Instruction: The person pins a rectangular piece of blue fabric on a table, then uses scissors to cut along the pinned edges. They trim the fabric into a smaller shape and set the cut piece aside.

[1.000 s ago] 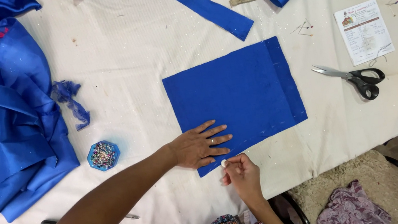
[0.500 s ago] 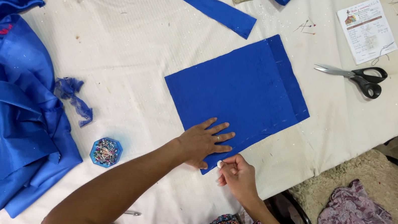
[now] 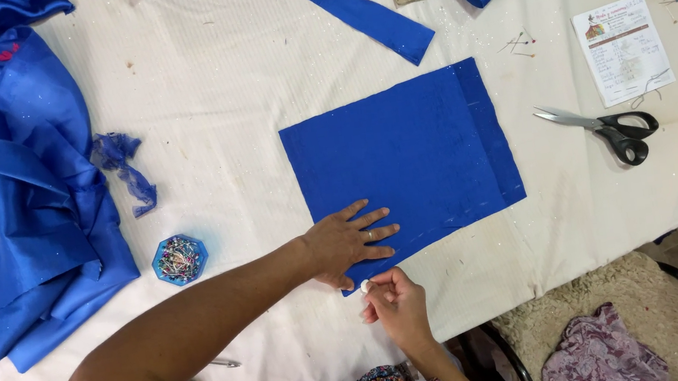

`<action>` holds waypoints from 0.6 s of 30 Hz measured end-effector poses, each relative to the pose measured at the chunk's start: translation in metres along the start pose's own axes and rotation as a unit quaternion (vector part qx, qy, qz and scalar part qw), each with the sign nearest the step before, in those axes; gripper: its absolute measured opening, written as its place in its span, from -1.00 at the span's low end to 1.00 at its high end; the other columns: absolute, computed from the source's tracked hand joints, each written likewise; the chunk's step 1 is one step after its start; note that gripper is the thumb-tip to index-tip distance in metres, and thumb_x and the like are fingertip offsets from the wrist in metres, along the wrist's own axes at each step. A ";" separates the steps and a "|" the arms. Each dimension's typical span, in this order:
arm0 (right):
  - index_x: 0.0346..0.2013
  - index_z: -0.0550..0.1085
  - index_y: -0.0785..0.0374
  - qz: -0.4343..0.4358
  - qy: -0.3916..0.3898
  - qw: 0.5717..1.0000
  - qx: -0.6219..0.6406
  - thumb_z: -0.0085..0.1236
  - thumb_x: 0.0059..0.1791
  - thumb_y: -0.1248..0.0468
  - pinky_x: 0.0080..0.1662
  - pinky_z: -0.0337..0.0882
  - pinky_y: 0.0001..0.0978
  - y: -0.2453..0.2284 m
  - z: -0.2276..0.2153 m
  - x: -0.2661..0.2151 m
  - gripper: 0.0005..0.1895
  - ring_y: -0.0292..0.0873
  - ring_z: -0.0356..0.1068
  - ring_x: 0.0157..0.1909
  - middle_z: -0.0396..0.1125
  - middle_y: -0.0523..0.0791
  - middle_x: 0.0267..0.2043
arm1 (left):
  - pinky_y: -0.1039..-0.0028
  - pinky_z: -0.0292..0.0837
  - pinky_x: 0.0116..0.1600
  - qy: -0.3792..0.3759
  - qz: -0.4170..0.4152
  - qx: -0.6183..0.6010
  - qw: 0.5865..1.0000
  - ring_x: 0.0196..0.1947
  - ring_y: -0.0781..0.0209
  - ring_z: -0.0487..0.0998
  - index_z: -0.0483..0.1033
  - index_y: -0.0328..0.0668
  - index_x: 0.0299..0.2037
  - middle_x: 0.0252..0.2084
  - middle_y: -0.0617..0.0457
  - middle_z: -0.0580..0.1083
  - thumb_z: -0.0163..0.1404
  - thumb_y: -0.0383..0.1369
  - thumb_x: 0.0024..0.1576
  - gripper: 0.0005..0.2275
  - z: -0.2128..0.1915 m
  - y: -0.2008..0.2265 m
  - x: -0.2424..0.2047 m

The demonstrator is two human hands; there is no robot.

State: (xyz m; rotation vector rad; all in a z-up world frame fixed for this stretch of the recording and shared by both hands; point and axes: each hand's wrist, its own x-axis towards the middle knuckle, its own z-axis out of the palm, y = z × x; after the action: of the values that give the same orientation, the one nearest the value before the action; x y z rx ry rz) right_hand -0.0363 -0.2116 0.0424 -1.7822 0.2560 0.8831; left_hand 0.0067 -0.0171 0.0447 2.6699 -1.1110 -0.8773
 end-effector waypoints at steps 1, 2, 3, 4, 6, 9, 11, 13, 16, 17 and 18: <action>-0.33 0.46 0.41 0.000 0.001 1.000 0.000 0.17 -0.04 0.41 -0.49 0.59 -0.28 -0.001 0.001 -0.002 -0.91 -0.06 0.49 -0.63 0.41 0.04 -0.61 | -0.05 -0.63 0.47 0.000 0.001 0.000 1.000 0.54 -0.05 -0.50 -0.11 0.26 0.47 0.57 0.09 -0.33 0.01 0.13 0.04 -0.20 0.001 0.000 0.000; -0.33 0.45 0.40 0.000 -0.012 1.000 -0.011 0.15 -0.03 0.42 -0.50 0.60 -0.30 -0.002 0.003 -0.004 -0.93 -0.08 0.49 -0.62 0.39 0.02 -0.62 | -0.05 -0.63 0.47 0.004 0.002 -0.003 1.000 0.54 -0.05 -0.49 -0.11 0.27 0.47 0.57 0.09 -0.33 0.01 0.13 0.04 -0.20 0.001 0.000 0.000; -0.33 0.45 0.40 -0.002 -0.026 0.999 -0.021 0.14 -0.03 0.42 -0.50 0.60 -0.31 -0.004 0.004 -0.005 -0.94 -0.10 0.49 -0.61 0.38 0.01 -0.63 | -0.06 -0.63 0.47 0.008 0.002 -0.005 1.000 0.54 -0.05 -0.48 -0.11 0.28 0.47 0.57 0.09 -0.32 0.02 0.12 0.04 -0.20 0.001 -0.001 0.000; -0.33 0.45 0.40 -0.002 -0.025 0.999 -0.021 0.14 -0.03 0.42 -0.50 0.60 -0.31 -0.003 0.005 -0.007 -0.94 -0.10 0.49 -0.61 0.38 0.01 -0.63 | -0.06 -0.63 0.47 0.009 0.003 -0.004 1.000 0.54 -0.05 -0.48 -0.11 0.28 0.47 0.57 0.09 -0.32 0.02 0.12 0.04 -0.20 0.002 -0.001 0.000; -0.37 0.47 0.40 0.002 -0.041 0.999 -0.033 0.15 -0.05 0.39 -0.52 0.58 -0.31 -0.002 0.007 -0.010 -0.92 -0.10 0.48 -0.63 0.31 -0.04 -0.66 | -0.06 -0.64 0.46 0.015 0.004 -0.006 1.000 0.54 -0.05 -0.48 -0.11 0.28 0.47 0.57 0.10 -0.32 0.01 0.14 0.03 -0.20 0.003 -0.001 0.000; -0.35 0.46 0.41 0.005 -0.037 0.999 -0.009 0.20 -0.05 0.36 -0.50 0.59 -0.30 0.001 0.001 -0.011 -0.86 -0.08 0.50 -0.63 0.37 0.05 -0.67 | -0.06 -0.64 0.46 0.011 0.005 -0.003 1.000 0.54 -0.06 -0.49 -0.13 0.29 0.47 0.57 0.09 -0.32 0.01 0.13 0.03 -0.19 0.002 0.000 0.000; -0.35 0.47 0.40 0.014 -0.035 0.999 -0.017 0.20 -0.05 0.35 -0.51 0.58 -0.32 -0.003 0.000 -0.011 -0.87 -0.09 0.49 -0.62 0.37 0.03 -0.65 | -0.06 -0.64 0.46 0.016 0.006 -0.006 1.000 0.53 -0.07 -0.50 -0.13 0.28 0.47 0.56 0.09 -0.32 0.02 0.12 0.03 -0.19 0.004 -0.002 0.000; -0.35 0.48 0.39 0.021 -0.032 0.999 -0.024 0.20 -0.04 0.34 -0.51 0.57 -0.34 -0.012 -0.004 -0.014 -0.87 -0.10 0.49 -0.61 0.36 0.00 -0.63 | -0.06 -0.65 0.46 0.021 0.008 -0.007 1.000 0.53 -0.07 -0.50 -0.12 0.28 0.47 0.56 0.08 -0.33 0.04 0.11 0.03 -0.18 0.007 -0.001 0.001; -0.32 0.48 0.40 0.041 -0.046 0.998 -0.020 0.24 -0.04 0.39 -0.45 0.63 -0.33 -0.025 -0.019 -0.017 -0.89 -0.14 0.48 -0.56 0.41 0.02 -0.58 | -0.10 -0.62 0.46 0.031 0.009 0.027 0.999 0.53 -0.11 -0.47 -0.11 0.26 0.47 0.56 0.05 -0.30 0.01 0.14 0.02 -0.19 0.009 -0.001 0.001; -0.25 0.47 0.40 0.061 -0.028 0.998 -0.013 0.17 -0.01 0.43 -0.42 0.59 -0.38 -0.022 -0.029 -0.015 -0.92 -0.14 0.45 -0.52 0.43 0.03 -0.50 | -0.07 -0.61 0.46 0.037 0.007 0.007 0.999 0.53 -0.12 -0.46 -0.12 0.25 0.47 0.56 0.03 -0.29 0.00 0.15 0.03 -0.19 0.009 -0.001 0.000; -0.18 0.46 0.40 0.080 -0.009 0.997 -0.006 0.11 0.03 0.47 -0.39 0.56 -0.43 -0.020 -0.039 -0.013 -0.92 -0.14 0.42 -0.48 0.45 0.05 -0.42 | -0.04 -0.61 0.46 0.044 0.005 -0.013 0.999 0.53 -0.13 -0.45 -0.14 0.25 0.47 0.55 0.01 -0.28 -0.01 0.15 0.04 -0.19 0.008 0.000 -0.001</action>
State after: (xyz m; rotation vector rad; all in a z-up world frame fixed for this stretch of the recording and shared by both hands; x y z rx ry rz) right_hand -0.0174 -0.2409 0.0716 -1.7828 0.3875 1.0152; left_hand 0.0015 -0.0153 0.0384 2.6506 -1.0852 -0.7595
